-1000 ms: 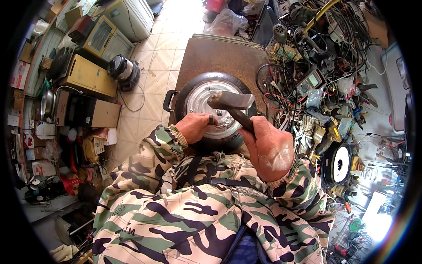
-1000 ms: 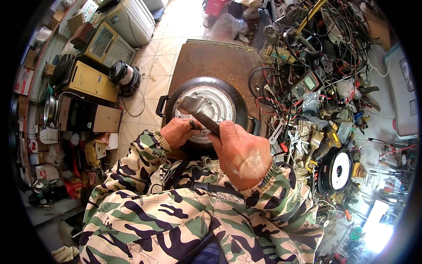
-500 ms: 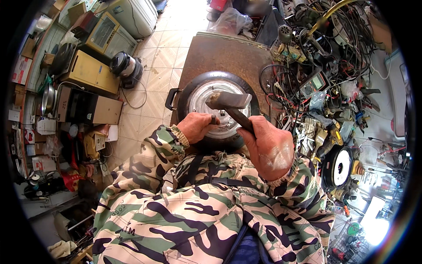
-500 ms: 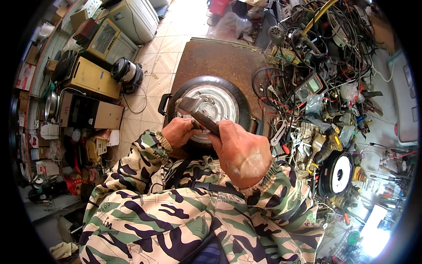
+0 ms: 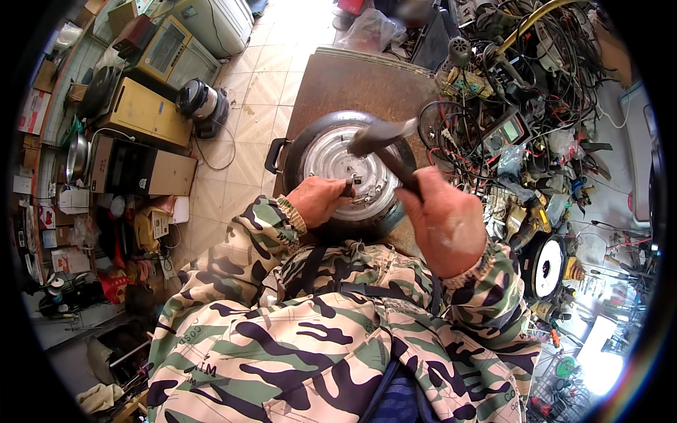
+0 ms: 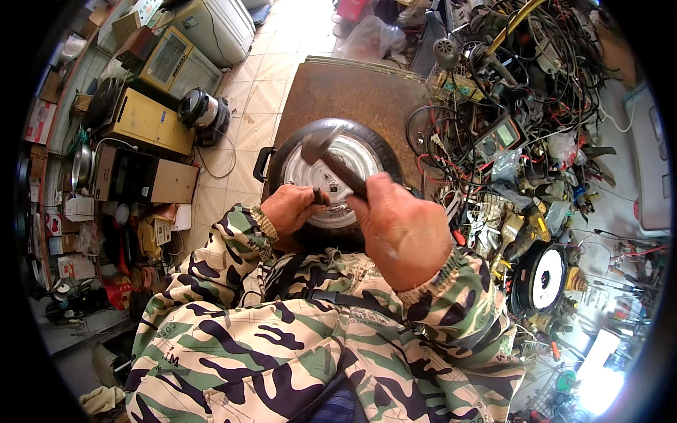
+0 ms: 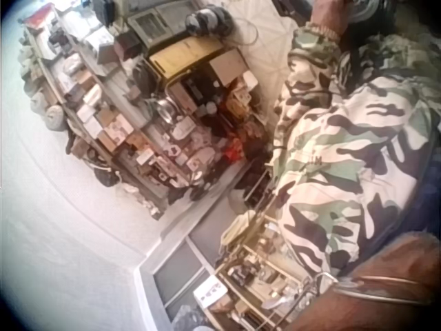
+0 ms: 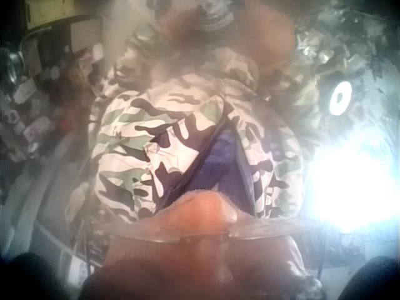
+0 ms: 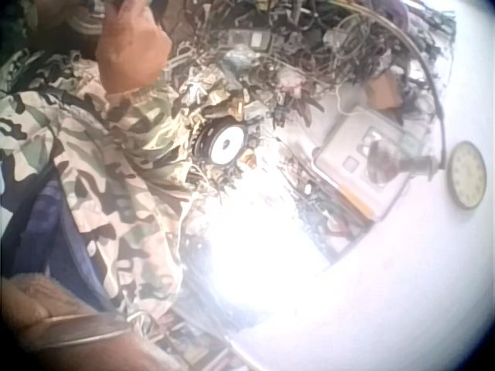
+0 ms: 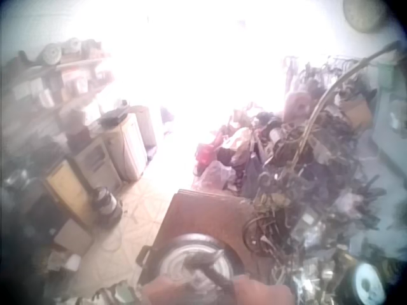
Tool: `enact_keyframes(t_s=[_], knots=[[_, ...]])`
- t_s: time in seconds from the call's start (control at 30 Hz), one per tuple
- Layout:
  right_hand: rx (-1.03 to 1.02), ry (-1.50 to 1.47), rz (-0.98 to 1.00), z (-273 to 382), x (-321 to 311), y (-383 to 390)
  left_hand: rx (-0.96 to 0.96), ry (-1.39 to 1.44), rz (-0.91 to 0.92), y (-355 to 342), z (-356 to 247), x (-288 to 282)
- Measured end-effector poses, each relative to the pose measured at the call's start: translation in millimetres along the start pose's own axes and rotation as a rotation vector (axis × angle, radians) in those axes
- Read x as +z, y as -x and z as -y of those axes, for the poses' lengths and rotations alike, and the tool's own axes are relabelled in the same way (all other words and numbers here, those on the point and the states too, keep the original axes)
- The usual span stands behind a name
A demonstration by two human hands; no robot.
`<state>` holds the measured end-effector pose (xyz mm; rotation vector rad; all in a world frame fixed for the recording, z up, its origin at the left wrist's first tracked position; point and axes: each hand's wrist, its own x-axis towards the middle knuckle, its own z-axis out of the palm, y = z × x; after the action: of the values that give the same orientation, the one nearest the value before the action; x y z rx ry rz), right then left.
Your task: The person uses a hammer and a metal tool to repeatedly strike and adjust the rim of a tire mounted on a workbench. The person rotates the tire and continues hammering different sections of the rim throughout the clip.
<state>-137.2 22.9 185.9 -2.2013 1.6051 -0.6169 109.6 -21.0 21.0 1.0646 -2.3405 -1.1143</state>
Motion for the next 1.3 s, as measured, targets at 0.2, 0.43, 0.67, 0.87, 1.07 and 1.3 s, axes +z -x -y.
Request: enact_keyframes(t_s=[0.2, 0.43, 0.67, 0.87, 1.07, 1.3], knots=[[0.092, 0.158, 0.321, -13.0, 30.4, 4.7, 0.004, 0.021, 0.006, -1.1, -0.3, 4.3], [0.067, -0.184, -0.144, 12.7, -12.0, -2.8, -0.001, 0.005, 0.013, 2.8, 0.0, -0.5], [0.084, 0.180, 0.393, -16.4, 22.8, 16.1, -0.007, -0.015, 0.050, 4.9, -8.7, 4.8], [0.085, -0.069, -0.033, 1.3, 2.4, 11.7, -0.031, 0.024, 0.050, -1.7, -3.9, -3.3], [0.106, -0.083, 0.073, 0.2, 13.9, 12.9, 0.022, 0.045, 0.039, -1.8, 1.7, 1.1], [0.005, 0.166, 0.300, -10.8, 18.1, 9.1, -0.066, -0.104, 0.157, -2.8, -7.1, -6.4]])
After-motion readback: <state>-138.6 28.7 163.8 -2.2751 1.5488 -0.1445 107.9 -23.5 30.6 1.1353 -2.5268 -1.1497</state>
